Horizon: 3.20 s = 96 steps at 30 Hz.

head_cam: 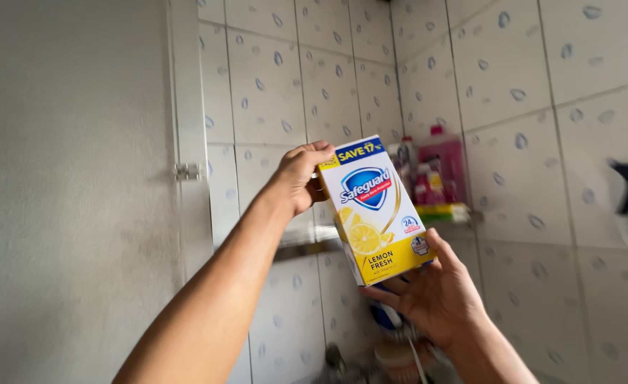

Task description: The person transports various items, including cleaner bottles, shampoo, detergent packets, and a soap box, from the hallway floor into the bathroom and places them onto a metal shelf by hand.

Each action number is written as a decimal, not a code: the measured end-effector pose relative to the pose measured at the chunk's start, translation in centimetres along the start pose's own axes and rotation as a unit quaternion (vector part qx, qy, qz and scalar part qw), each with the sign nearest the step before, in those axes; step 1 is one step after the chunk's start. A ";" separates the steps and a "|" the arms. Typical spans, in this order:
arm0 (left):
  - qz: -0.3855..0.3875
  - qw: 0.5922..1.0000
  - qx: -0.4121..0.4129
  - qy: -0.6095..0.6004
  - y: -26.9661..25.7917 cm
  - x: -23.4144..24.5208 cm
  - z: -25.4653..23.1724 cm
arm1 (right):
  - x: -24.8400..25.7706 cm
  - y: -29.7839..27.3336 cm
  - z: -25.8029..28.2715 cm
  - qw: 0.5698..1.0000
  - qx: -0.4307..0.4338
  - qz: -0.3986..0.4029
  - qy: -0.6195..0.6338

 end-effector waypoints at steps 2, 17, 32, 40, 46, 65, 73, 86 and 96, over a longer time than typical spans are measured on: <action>-0.065 0.996 -0.053 0.006 3.3 0.0 -0.9 | 0.6 4.0 2.5 0.999 0.009 -0.018 -0.030; -0.088 0.979 -0.100 0.154 13.3 0.0 0.1 | 3.0 17.6 11.4 0.944 0.112 -0.022 -0.310; -0.120 0.968 -0.073 0.207 19.7 0.9 8.1 | 5.3 32.5 13.6 0.886 0.111 -0.017 -0.451; -0.143 0.969 -0.057 0.194 22.1 4.7 10.7 | 3.8 35.7 13.5 0.887 0.056 -0.038 -0.456; -0.137 0.977 -0.057 0.152 23.1 6.1 12.0 | 3.6 35.7 14.2 0.883 0.065 -0.072 -0.459; -0.236 0.803 -0.062 0.544 20.5 2.8 11.7 | 3.5 36.1 15.8 0.717 0.258 -0.117 -0.637; -0.189 0.845 0.067 0.496 18.0 2.8 13.7 | 3.8 37.1 15.4 0.707 0.257 -0.098 -0.652; -0.225 0.779 0.083 0.579 16.5 1.2 13.7 | 4.4 37.2 15.2 0.677 0.191 -0.110 -0.702; -0.245 0.790 0.058 0.559 15.9 0.5 13.3 | 4.6 36.8 15.6 0.675 0.220 -0.137 -0.690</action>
Point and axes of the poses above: each hand's wrist, its own y-axis towards the middle knuckle, its own x-axis out of the back of the hand, z = x × y, the point moved 4 cm from there along y, towards the middle knuckle, and after that the axes turned 11 degrees about -x, right-handed, at the moved point
